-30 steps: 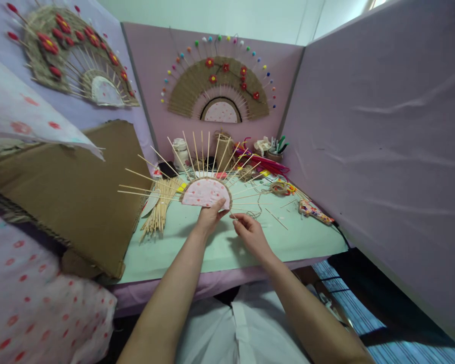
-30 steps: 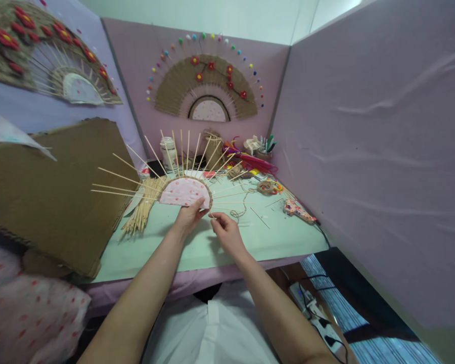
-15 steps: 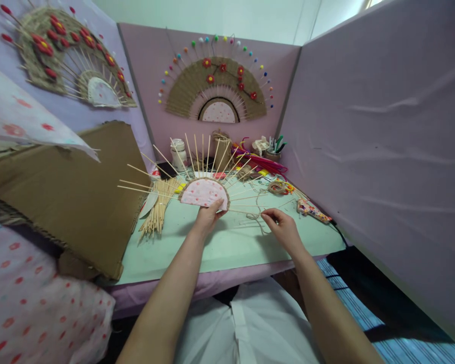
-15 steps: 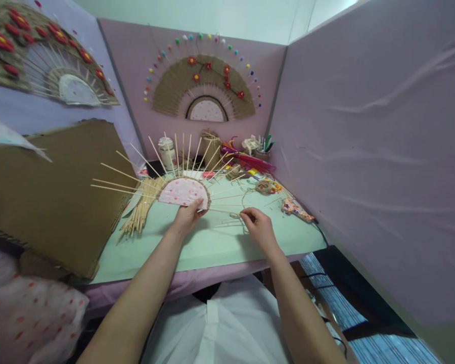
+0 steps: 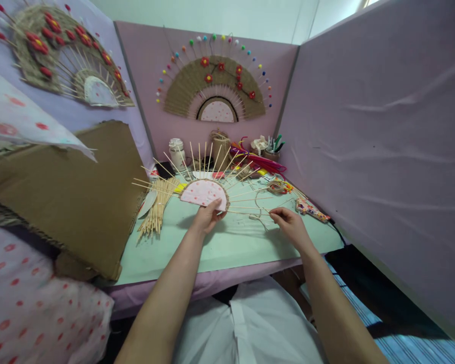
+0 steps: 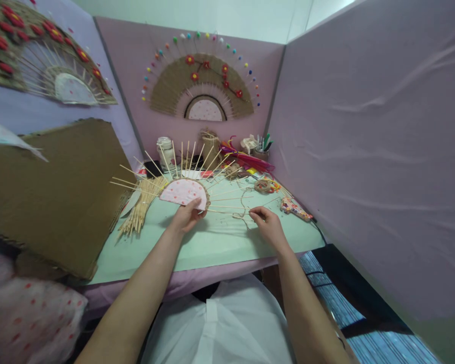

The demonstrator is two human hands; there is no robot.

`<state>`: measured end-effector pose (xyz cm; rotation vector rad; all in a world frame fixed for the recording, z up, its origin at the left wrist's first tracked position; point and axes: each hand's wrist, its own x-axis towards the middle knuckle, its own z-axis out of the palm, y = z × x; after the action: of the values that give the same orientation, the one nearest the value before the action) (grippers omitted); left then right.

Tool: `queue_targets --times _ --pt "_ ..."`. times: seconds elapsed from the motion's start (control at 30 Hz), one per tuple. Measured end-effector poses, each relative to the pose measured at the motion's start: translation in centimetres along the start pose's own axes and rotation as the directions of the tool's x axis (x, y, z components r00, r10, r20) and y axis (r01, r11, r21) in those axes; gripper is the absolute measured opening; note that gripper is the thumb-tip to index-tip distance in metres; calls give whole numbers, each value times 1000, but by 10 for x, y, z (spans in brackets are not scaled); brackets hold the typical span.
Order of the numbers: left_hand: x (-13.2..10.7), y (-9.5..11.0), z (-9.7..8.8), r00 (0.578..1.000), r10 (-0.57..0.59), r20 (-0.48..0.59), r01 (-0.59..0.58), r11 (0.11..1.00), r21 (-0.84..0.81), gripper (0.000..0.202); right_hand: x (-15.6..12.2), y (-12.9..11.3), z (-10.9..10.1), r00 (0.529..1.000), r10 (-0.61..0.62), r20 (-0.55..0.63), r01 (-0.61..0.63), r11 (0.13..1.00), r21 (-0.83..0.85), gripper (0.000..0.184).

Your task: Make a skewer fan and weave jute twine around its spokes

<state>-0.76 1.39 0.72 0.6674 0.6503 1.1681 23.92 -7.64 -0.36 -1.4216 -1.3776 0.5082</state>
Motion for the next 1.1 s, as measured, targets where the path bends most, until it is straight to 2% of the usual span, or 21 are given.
queue_targets --times 0.13,0.3,0.43,0.53,0.63,0.7,0.93,1.1 --pt "0 2 0 1000 -28 6 28 999 -39 28 -1 -1 -3 996 61 60 -67 993 99 27" --pt "-1 4 0 996 -74 51 80 989 -128 20 -1 -1 4 993 67 101 -81 986 144 25" --pt "-3 4 -2 983 -131 130 148 979 -138 14 12 4 20 994 26 109 -36 995 92 27" --pt "-5 4 -3 969 -179 172 201 972 -120 13 33 8 36 992 -72 104 73 997 -11 21" --pt "-6 4 -3 954 -225 201 249 963 -104 14 56 11 55 974 -212 74 218 972 -90 17" --pt "-7 3 -2 948 -241 209 265 960 -90 13 69 11 66 965 -260 29 262 959 -106 16" --pt "-8 1 0 944 -286 162 303 949 -91 7 87 7 99 948 -257 -186 246 966 -78 15" --pt "-8 1 0 936 -288 200 309 947 -83 8 82 9 101 944 -241 -225 232 971 -65 16"
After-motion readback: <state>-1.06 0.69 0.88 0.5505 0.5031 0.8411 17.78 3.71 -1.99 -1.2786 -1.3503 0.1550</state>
